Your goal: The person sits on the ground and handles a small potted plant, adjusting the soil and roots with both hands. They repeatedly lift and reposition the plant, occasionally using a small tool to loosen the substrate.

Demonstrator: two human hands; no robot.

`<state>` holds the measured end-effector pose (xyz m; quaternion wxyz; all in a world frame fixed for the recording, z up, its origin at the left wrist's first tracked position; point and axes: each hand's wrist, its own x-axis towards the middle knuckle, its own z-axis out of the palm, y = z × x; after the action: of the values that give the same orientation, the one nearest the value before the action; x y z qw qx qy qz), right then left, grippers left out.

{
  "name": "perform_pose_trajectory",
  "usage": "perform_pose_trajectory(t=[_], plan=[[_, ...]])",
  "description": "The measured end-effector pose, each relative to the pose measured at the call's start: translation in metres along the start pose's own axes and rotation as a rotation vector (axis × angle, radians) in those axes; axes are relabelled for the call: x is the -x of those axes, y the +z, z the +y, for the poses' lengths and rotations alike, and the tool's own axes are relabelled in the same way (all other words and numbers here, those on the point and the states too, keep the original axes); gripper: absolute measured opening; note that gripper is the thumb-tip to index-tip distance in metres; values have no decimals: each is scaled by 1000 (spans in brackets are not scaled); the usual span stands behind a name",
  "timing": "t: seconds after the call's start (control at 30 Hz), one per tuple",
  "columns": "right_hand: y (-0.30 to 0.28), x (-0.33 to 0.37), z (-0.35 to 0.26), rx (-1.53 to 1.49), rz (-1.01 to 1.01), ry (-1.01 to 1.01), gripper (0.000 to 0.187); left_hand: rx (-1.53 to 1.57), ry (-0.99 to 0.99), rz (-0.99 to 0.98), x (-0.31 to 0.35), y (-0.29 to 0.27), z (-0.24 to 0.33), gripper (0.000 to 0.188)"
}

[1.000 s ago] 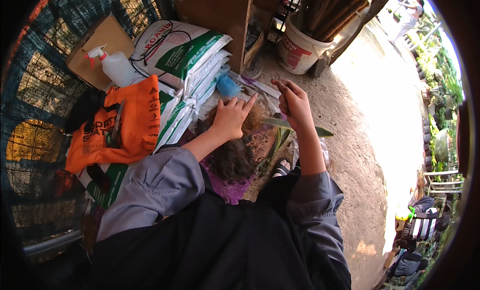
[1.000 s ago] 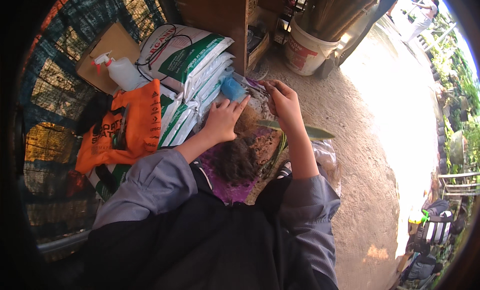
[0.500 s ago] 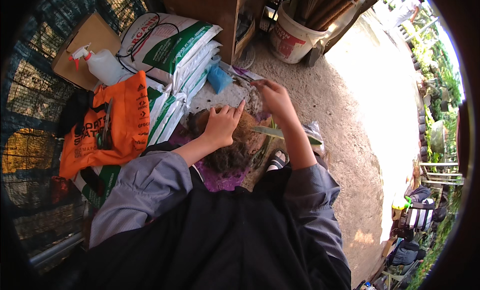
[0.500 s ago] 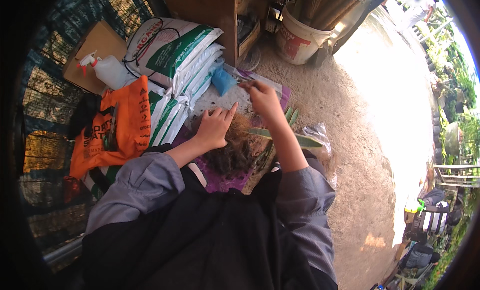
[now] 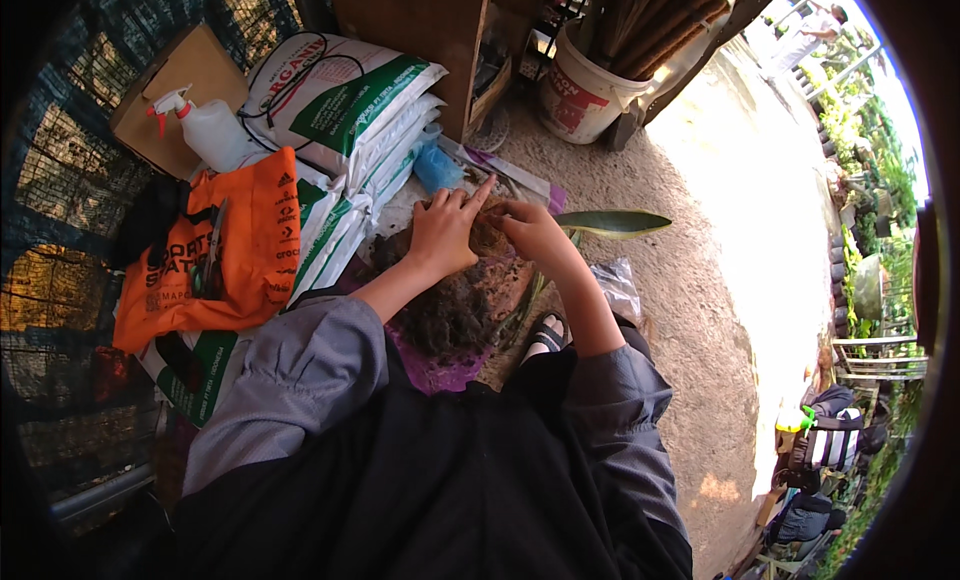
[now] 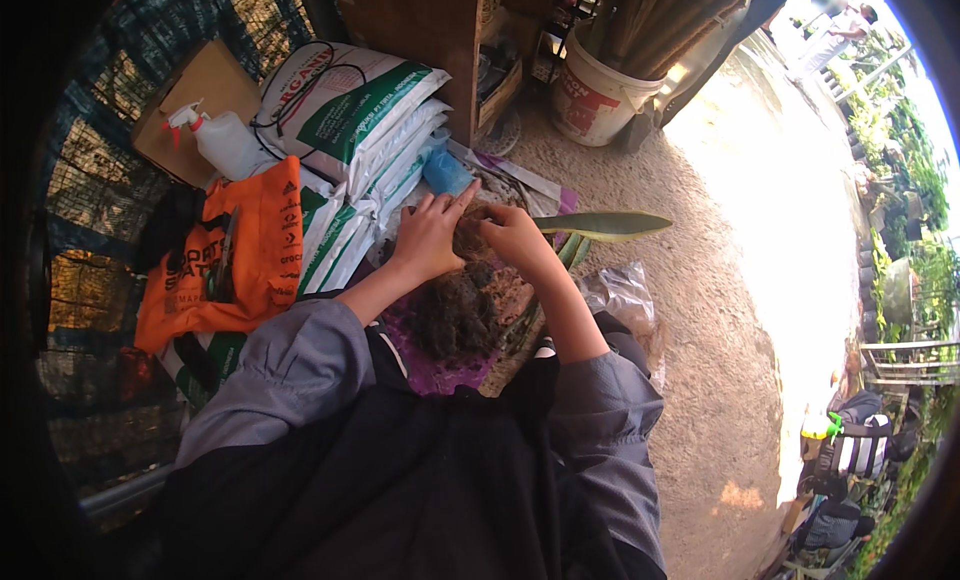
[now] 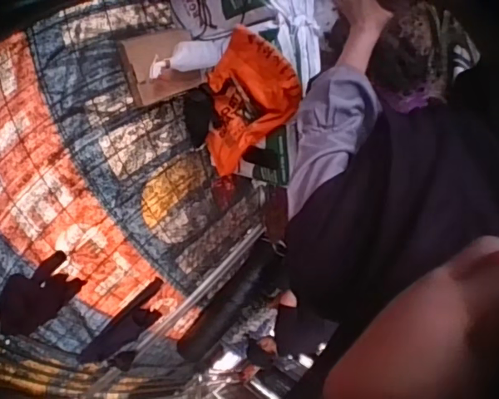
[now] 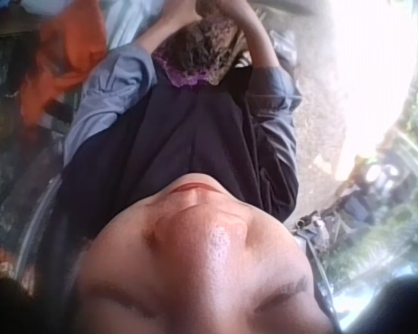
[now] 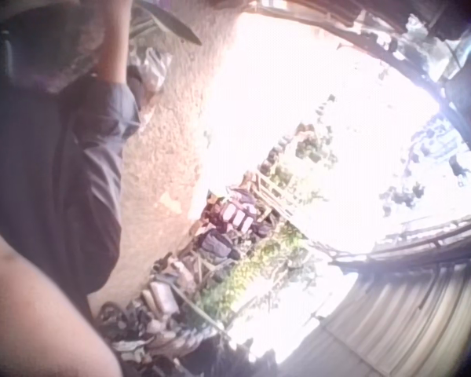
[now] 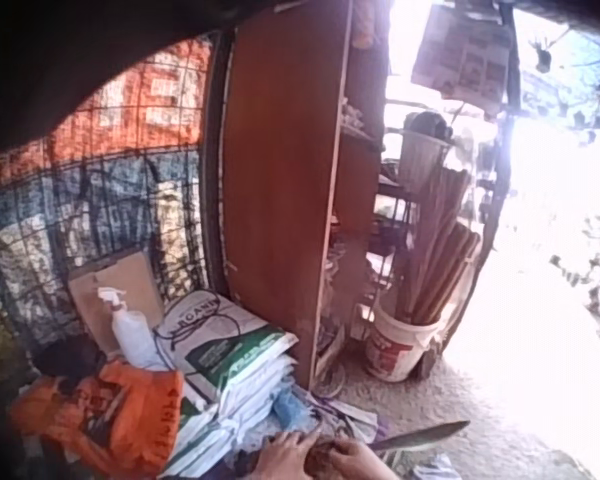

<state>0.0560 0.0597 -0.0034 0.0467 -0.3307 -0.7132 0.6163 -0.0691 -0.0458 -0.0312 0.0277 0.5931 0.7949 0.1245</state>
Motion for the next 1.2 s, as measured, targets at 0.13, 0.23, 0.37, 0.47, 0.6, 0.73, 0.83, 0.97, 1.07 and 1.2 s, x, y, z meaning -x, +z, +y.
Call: perform_pose_trajectory(t=[0.13, 0.23, 0.37, 0.47, 0.6, 0.73, 0.83, 0.97, 1.07, 1.2], plan=[[0, 9, -7, -21, -18, -73, 25, 48, 7, 11, -2, 1, -2, 93], [-1, 12, -4, 75, -6, -68, 22, 109, -40, -6, -5, -2, -2, 86], [-2, 12, -2, 53, 2, -88, 23, 108, -105, 16, -10, -5, -4, 84], [-4, 16, -4, 47, 0, -117, 24, 147, -135, 28, -17, -3, -8, 79], [-1, 18, 3, -1, 19, -105, 25, 198, -139, 90, -22, 3, -13, 80], [-5, 34, -12, -39, -23, -25, 24, 276, -151, 94, -25, 3, -18, 84], [-8, 33, -1, -12, -48, -141, 23, 325, -161, 78, -26, 3, -23, 86], [-13, 46, 1, 2, -51, -53, 23, 391, -173, 46, -25, -3, -24, 89], [-16, 54, 7, 64, -68, -83, 22, 491, -204, -29, -27, -4, -29, 91], [-17, 66, 4, 108, -88, -23, 22, 520, -216, -19, -27, 4, -38, 92]])
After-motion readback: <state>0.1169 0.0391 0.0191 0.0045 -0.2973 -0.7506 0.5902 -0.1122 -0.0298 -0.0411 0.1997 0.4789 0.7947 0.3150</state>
